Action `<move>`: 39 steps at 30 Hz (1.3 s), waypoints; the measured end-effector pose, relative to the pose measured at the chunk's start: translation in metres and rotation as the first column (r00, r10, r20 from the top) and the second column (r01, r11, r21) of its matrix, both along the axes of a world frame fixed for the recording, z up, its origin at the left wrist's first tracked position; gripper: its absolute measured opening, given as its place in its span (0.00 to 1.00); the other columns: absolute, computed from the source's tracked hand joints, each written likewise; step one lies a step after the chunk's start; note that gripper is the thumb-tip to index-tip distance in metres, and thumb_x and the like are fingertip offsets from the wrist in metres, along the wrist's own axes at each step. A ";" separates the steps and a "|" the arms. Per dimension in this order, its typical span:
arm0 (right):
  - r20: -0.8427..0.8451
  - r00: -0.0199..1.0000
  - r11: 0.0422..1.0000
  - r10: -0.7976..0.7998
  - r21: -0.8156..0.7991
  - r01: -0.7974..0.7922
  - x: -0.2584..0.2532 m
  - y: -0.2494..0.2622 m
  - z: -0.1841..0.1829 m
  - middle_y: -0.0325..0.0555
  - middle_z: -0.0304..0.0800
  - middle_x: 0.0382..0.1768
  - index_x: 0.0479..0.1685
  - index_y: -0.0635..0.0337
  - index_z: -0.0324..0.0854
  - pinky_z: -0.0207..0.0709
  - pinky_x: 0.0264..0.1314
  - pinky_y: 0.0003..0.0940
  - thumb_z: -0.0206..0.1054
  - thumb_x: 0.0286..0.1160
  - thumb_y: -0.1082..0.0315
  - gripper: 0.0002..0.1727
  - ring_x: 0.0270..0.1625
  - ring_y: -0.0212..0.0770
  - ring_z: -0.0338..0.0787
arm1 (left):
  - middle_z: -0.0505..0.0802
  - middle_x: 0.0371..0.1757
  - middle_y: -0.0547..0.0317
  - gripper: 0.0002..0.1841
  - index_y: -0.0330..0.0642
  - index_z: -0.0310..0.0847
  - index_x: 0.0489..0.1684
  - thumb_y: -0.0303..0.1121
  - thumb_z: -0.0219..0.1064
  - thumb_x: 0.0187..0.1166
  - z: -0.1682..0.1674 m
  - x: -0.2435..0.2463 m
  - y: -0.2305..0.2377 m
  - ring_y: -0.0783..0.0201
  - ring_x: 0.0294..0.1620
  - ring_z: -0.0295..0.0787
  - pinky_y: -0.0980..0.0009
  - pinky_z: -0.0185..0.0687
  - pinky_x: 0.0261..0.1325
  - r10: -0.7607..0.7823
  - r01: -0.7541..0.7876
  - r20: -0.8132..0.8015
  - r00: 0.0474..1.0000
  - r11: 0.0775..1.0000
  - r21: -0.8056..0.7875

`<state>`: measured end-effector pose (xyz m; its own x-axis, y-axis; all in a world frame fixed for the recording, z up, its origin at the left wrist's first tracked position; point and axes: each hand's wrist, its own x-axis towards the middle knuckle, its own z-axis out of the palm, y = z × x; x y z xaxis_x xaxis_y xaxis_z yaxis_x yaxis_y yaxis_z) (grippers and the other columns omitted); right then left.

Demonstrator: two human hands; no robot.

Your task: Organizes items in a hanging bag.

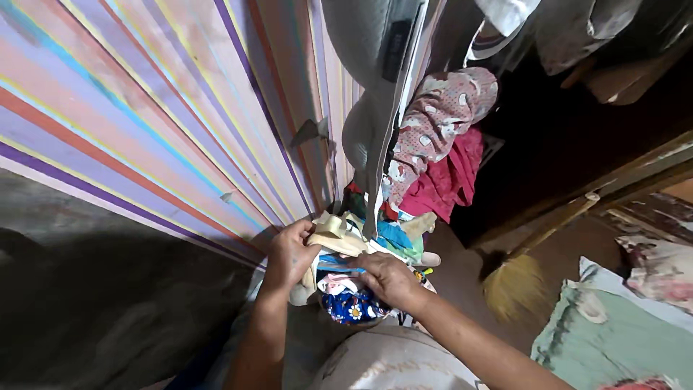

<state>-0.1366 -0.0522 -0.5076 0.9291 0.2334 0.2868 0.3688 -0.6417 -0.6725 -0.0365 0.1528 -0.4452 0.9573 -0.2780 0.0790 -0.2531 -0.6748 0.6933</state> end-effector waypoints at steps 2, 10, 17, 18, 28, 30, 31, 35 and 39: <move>-0.104 0.987 0.965 -0.127 0.218 0.147 0.000 0.001 0.014 0.48 0.95 0.42 0.46 0.62 0.92 0.84 0.58 0.52 0.58 0.88 0.59 0.18 0.49 0.45 0.94 | 0.94 0.37 0.49 0.13 0.35 0.88 0.48 0.26 0.79 0.66 -0.001 0.002 0.004 0.56 0.36 0.90 0.51 0.86 0.46 0.030 -0.030 -0.017 0.999 0.999 -0.040; -0.797 0.595 0.533 -0.103 0.461 0.709 0.015 -0.013 0.013 0.44 0.84 0.25 0.52 0.57 0.82 0.69 0.16 0.27 0.51 0.94 0.51 0.20 0.16 0.33 0.76 | 0.93 0.37 0.50 0.12 0.34 0.86 0.45 0.27 0.80 0.68 -0.013 0.007 0.005 0.58 0.39 0.90 0.53 0.85 0.49 0.095 -0.112 -0.149 0.984 0.988 -0.109; -0.678 0.734 0.697 0.046 0.548 0.462 0.003 -0.033 0.002 0.43 0.92 0.37 0.58 0.61 0.84 0.83 0.36 0.29 0.65 0.85 0.65 0.12 0.32 0.30 0.87 | 0.92 0.37 0.49 0.11 0.33 0.85 0.44 0.26 0.79 0.69 -0.018 0.008 0.000 0.58 0.39 0.89 0.53 0.85 0.50 0.111 -0.132 -0.199 0.974 0.987 -0.095; -0.658 0.750 0.765 0.066 0.516 0.385 0.004 -0.037 0.006 0.43 0.92 0.39 0.56 0.62 0.85 0.84 0.44 0.31 0.72 0.78 0.68 0.12 0.37 0.31 0.88 | 0.92 0.37 0.49 0.11 0.33 0.85 0.44 0.26 0.79 0.69 -0.018 0.008 0.000 0.58 0.39 0.89 0.52 0.85 0.50 0.111 -0.133 -0.207 0.972 0.986 -0.098; -0.700 0.707 0.253 0.099 0.705 0.663 0.004 -0.039 0.013 0.46 0.93 0.46 0.70 0.54 0.74 0.90 0.48 0.38 0.53 0.93 0.62 0.15 0.44 0.39 0.95 | 0.92 0.37 0.49 0.08 0.34 0.84 0.43 0.23 0.77 0.71 -0.023 0.002 0.002 0.58 0.38 0.88 0.54 0.84 0.47 0.145 -0.182 -0.233 0.961 0.973 -0.144; -0.725 0.682 0.246 0.100 0.682 0.689 0.007 -0.041 0.005 0.48 0.93 0.47 0.73 0.55 0.72 0.90 0.50 0.42 0.52 0.93 0.60 0.17 0.46 0.41 0.94 | 0.90 0.35 0.50 0.09 0.33 0.83 0.39 0.23 0.78 0.70 -0.025 0.003 0.003 0.59 0.36 0.86 0.55 0.83 0.46 0.136 -0.166 -0.202 0.970 0.976 -0.142; -0.730 0.677 0.244 0.095 0.677 0.695 0.008 -0.039 0.003 0.49 0.93 0.47 0.72 0.55 0.72 0.90 0.50 0.42 0.52 0.93 0.60 0.17 0.46 0.41 0.94 | 0.90 0.34 0.50 0.09 0.33 0.83 0.40 0.24 0.78 0.70 -0.026 0.004 0.003 0.59 0.36 0.86 0.55 0.83 0.46 0.135 -0.165 -0.198 0.971 0.976 -0.140; -0.740 0.665 0.229 0.101 0.668 0.708 0.008 -0.032 0.000 0.48 0.93 0.46 0.70 0.55 0.74 0.90 0.49 0.41 0.53 0.93 0.62 0.16 0.45 0.41 0.94 | 0.90 0.35 0.49 0.09 0.34 0.83 0.40 0.25 0.78 0.71 -0.030 0.006 0.008 0.57 0.37 0.87 0.54 0.83 0.47 0.137 -0.174 -0.234 0.963 0.974 -0.145; -0.722 0.678 0.285 0.141 0.685 0.670 0.005 -0.033 0.004 0.49 0.94 0.46 0.69 0.57 0.75 0.91 0.49 0.41 0.63 0.84 0.71 0.17 0.44 0.41 0.95 | 0.90 0.35 0.49 0.08 0.34 0.83 0.41 0.25 0.77 0.72 -0.031 0.005 0.009 0.58 0.37 0.86 0.54 0.82 0.45 0.139 -0.184 -0.256 0.957 0.970 -0.159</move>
